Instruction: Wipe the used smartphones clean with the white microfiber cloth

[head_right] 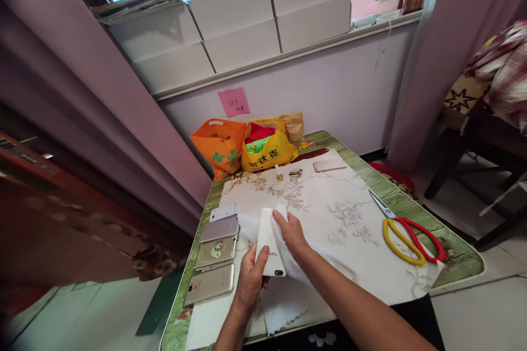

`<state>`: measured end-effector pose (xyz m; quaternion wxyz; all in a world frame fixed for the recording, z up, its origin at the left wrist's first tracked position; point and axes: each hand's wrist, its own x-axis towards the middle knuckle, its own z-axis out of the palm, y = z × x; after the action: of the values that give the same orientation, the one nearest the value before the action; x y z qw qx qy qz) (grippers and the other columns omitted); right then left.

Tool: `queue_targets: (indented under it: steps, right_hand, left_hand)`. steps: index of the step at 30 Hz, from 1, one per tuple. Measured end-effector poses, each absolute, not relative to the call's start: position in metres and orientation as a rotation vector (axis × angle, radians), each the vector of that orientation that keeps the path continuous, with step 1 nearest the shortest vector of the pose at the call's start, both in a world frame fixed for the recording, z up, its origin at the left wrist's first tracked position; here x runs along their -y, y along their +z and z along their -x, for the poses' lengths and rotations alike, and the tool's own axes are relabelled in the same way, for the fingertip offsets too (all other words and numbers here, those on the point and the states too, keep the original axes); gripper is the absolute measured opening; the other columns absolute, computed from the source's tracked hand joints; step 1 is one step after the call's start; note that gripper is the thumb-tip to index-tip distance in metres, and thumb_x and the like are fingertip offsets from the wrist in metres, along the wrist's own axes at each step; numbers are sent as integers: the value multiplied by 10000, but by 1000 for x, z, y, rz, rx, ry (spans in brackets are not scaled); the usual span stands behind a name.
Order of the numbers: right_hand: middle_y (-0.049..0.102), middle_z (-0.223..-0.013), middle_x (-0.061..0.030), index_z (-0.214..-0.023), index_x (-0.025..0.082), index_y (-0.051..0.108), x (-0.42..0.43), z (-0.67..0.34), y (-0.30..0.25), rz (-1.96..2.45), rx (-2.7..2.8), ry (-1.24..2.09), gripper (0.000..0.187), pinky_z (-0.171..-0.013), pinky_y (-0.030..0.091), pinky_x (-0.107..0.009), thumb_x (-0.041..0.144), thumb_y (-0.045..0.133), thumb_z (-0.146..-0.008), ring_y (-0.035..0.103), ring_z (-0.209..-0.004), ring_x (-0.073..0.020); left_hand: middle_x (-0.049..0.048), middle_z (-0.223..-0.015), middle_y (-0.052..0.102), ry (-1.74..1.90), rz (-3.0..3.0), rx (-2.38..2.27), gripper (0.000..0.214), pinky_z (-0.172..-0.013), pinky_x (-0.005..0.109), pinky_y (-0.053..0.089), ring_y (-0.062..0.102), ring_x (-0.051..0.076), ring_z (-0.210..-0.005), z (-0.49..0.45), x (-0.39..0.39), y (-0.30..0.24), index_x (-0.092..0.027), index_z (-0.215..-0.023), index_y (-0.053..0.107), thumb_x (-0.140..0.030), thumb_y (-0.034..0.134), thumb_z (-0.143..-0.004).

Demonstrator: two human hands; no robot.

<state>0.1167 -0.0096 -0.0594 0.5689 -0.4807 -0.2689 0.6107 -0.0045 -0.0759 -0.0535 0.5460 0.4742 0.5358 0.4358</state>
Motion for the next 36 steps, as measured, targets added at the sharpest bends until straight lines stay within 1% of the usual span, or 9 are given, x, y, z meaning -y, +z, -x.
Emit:
queue_targets:
  steps: [4,7,10,14,19,27,31,33,36]
  right_hand:
    - [704,-735,-62,-939,133,670,35,-97,-65,1122,728,1415,543,-645,520,-321,622,702,-704,647,-688,-230]
    - [727,-917,-85,-993,151,666,58,-82,-73,1041,801,1374,489,-828,525,-348,583,682,-764,666,-881,-250]
    - [725,-926,-90,-995,152,653,63,-83,-75,1016,776,1336,492,-820,532,-341,591,676,-772,663,-869,-242]
    - [694,-753,-37,-994,159,630,48,-107,-66,923,811,1486,563,-571,517,-292,664,656,-748,618,-594,-184]
    - [692,-731,-26,-942,146,662,30,-136,-51,739,1012,1779,538,-586,499,-273,602,754,-671,633,-610,-178]
    - [711,-724,-68,-944,139,680,41,-98,-64,1098,677,1448,609,-589,521,-315,683,699,-670,657,-657,-233]
    - [730,-804,-84,-962,148,688,61,-80,-70,1101,677,1328,600,-722,546,-338,671,712,-668,673,-834,-265]
    - [723,-771,-78,-943,149,685,63,-80,-72,1082,680,1349,598,-705,545,-343,680,709,-668,672,-809,-266]
    - [682,-650,-58,-856,149,656,53,-90,-75,1073,665,1456,601,-588,524,-332,720,684,-671,654,-653,-246]
  left_hand:
    - [-23,-594,556,1238,-1036,-1410,478,-397,220,381,470,115,-458,2,70,-61,-154,-944,642,-610,601,-807]
    - [58,-772,684,1414,-994,-1506,479,-643,294,523,637,197,-698,-4,65,-63,-148,-920,646,-611,589,-814]
    - [103,-935,719,1484,-1073,-1488,467,-822,340,520,665,238,-889,-9,68,-61,-155,-971,655,-592,607,-812]
    - [52,-766,691,1424,-1147,-1350,479,-624,282,511,630,183,-667,-4,75,-55,-163,-979,668,-590,665,-762]
    - [-52,-395,395,1317,-1059,-1377,499,-386,221,262,332,73,-373,8,67,-47,-176,-534,526,-597,658,-766]
    - [-43,-466,523,1515,-840,-1450,456,-417,238,353,431,103,-407,-15,55,-58,-173,-673,594,-611,619,-799]
    - [68,-824,735,1631,-864,-1490,454,-681,289,514,664,185,-751,-14,53,-54,-146,-914,711,-580,643,-798]
    - [57,-702,711,1576,-900,-1489,450,-637,285,508,650,181,-677,-10,54,-53,-143,-785,712,-590,655,-780]
    - [-21,-392,490,1371,-944,-1456,531,-415,239,354,430,100,-385,0,56,-55,-170,-501,573,-634,658,-747]
